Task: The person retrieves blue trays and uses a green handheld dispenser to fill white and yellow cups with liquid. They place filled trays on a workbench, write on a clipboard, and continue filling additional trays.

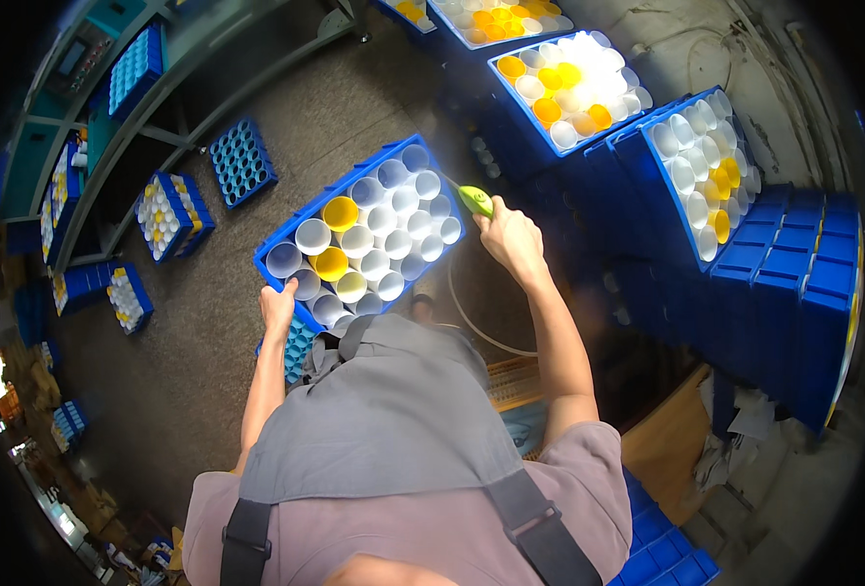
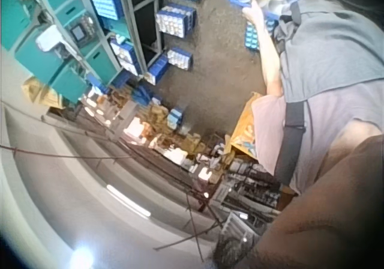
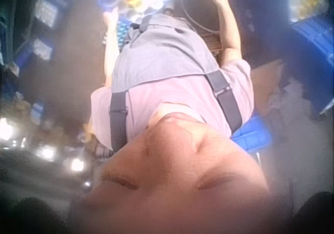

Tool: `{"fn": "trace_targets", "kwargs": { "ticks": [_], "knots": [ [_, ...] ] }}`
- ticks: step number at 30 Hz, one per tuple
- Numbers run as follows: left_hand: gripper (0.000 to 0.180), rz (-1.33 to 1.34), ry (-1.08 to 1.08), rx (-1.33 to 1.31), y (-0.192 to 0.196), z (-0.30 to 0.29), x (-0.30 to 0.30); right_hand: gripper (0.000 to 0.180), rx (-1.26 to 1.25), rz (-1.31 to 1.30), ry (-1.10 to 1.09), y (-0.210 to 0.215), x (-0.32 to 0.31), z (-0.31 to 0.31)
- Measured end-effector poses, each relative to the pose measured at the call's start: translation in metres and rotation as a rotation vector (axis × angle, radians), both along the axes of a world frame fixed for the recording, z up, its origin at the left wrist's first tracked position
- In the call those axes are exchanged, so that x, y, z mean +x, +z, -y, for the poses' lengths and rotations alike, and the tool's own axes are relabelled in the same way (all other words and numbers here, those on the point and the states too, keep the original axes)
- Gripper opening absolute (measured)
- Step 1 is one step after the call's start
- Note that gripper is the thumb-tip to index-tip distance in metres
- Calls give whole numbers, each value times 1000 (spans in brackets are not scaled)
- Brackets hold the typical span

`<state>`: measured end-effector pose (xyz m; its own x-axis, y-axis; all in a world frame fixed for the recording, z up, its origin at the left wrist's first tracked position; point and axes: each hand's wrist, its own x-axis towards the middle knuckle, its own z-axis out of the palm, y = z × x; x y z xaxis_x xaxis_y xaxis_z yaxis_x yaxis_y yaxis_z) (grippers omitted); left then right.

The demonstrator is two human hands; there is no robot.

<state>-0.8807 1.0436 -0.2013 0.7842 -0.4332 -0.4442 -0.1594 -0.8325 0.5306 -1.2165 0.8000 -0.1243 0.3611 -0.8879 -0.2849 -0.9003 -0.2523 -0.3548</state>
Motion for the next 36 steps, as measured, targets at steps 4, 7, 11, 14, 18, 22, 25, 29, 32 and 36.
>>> {"fn": "trace_targets", "kwargs": {
  "ticks": [4, 7, 11, 14, 18, 22, 25, 29, 32, 36],
  "knots": [
    [37, 21, -37, -41, 9, 1, -22, 37, -32, -5, 0, -1, -2, 20],
    [37, 59, -70, -74, 12, 6, -32, 39, 16, -44, 23, 5, -17, 17],
    [37, 111, -135, -10, 11, 13, -38, 39, 125, 3, 44, 11, -35, -5],
    [38, 124, -165, 10, 9, 19, -42, 38, 133, 16, 26, 9, -38, -18],
    [40, 181, -229, 112, 7, 29, -48, 37, 194, 13, 52, 7, -35, -36],
    [43, 200, -271, 156, 9, 45, -54, 38, 242, 69, 67, 9, -32, -51],
    [54, 222, -309, 143, 11, 55, -61, 38, 275, 110, 72, 14, -25, -61],
    [55, 270, -367, 191, 3, 66, -65, 37, 325, 163, 132, 20, -8, -71],
    [60, 292, -396, 216, -10, 73, -60, 36, 276, 194, 191, 22, 4, -81],
    [42, 235, -415, 301, -25, 81, -37, 34, 223, 150, 211, 19, -12, -99]
  ]
}}
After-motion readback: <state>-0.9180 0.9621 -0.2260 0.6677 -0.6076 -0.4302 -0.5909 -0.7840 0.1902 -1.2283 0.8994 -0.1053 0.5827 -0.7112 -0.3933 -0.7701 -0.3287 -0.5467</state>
